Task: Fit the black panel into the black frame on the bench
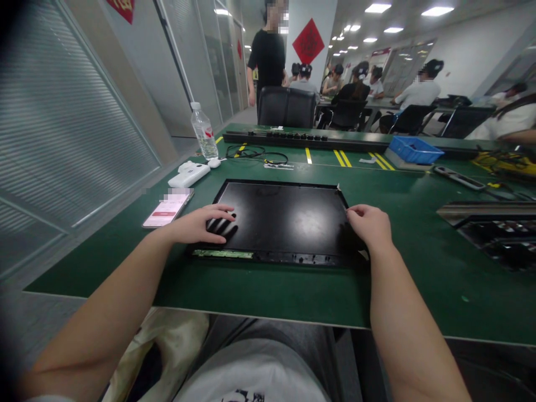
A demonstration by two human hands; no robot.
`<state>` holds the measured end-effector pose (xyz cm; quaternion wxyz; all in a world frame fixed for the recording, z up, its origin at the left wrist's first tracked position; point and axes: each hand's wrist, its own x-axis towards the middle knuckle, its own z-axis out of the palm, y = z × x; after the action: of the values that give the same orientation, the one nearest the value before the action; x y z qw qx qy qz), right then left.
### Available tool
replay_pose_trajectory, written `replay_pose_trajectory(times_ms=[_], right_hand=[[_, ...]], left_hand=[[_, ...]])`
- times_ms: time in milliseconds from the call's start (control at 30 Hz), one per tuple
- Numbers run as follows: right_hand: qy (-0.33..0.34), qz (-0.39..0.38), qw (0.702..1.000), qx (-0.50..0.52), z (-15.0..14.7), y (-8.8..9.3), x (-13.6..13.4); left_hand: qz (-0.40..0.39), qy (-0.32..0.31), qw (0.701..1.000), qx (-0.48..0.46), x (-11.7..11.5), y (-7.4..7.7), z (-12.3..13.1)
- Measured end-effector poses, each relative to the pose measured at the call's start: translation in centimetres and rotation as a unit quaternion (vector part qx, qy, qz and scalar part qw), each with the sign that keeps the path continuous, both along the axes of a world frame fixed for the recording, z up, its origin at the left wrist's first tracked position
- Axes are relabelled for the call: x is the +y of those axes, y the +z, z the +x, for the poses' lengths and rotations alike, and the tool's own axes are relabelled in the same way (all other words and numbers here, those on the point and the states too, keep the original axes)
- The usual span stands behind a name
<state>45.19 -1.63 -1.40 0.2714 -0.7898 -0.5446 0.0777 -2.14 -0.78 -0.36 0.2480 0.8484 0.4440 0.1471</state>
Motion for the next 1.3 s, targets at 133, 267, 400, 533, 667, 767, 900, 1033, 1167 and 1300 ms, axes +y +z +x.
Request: replay_pose_trajectory(times_ms=[133, 267, 400, 533, 667, 767, 900, 1033, 1167, 1300], right_hand=[[0.054, 0.011, 0.998, 0.002, -0.1, -0.5, 0.2], [0.106, 0.001, 0.994, 0.016, -0.1, -1.3, 0.4], [0.144, -0.009, 0.989, 0.02, -0.4, -1.6, 0.5], [0.151, -0.022, 0.987, 0.04, -0.4, -1.6, 0.5], [0.147, -0.027, 0.987, 0.053, -0.3, -1.6, 0.6], [0.144, -0.026, 0.987, 0.06, -0.2, -1.8, 0.7], [0.145, -0.029, 0.987, 0.059, -0.2, -1.9, 0.8], [0.145, -0.028, 0.988, 0.055, -0.1, -2.0, 0.8], [0.149, -0.034, 0.987, 0.048, -0.1, -1.9, 0.7], [0.152, -0.028, 0.987, 0.035, -0.3, -1.9, 0.7]], left_hand=[[-0.024, -0.013, 1.0, 0.015, -0.2, 0.3, -0.2], [-0.019, -0.025, 0.999, 0.031, -0.5, 0.8, -0.6], [-0.016, -0.053, 0.996, 0.076, -0.8, 1.5, -0.9], [-0.008, -0.067, 0.994, 0.088, -0.8, 1.6, -1.0], [0.006, -0.066, 0.995, 0.077, -0.7, 1.3, -0.9], [0.006, -0.059, 0.996, 0.069, -0.7, 1.1, -1.0], [-0.003, -0.061, 0.997, 0.056, -0.6, 1.0, -1.1], [0.0, -0.066, 0.997, 0.044, -0.4, 0.8, -1.2], [-0.002, -0.065, 0.997, 0.048, -0.4, 0.9, -1.2], [-0.016, -0.043, 0.997, 0.065, -0.8, 1.0, -0.9]])
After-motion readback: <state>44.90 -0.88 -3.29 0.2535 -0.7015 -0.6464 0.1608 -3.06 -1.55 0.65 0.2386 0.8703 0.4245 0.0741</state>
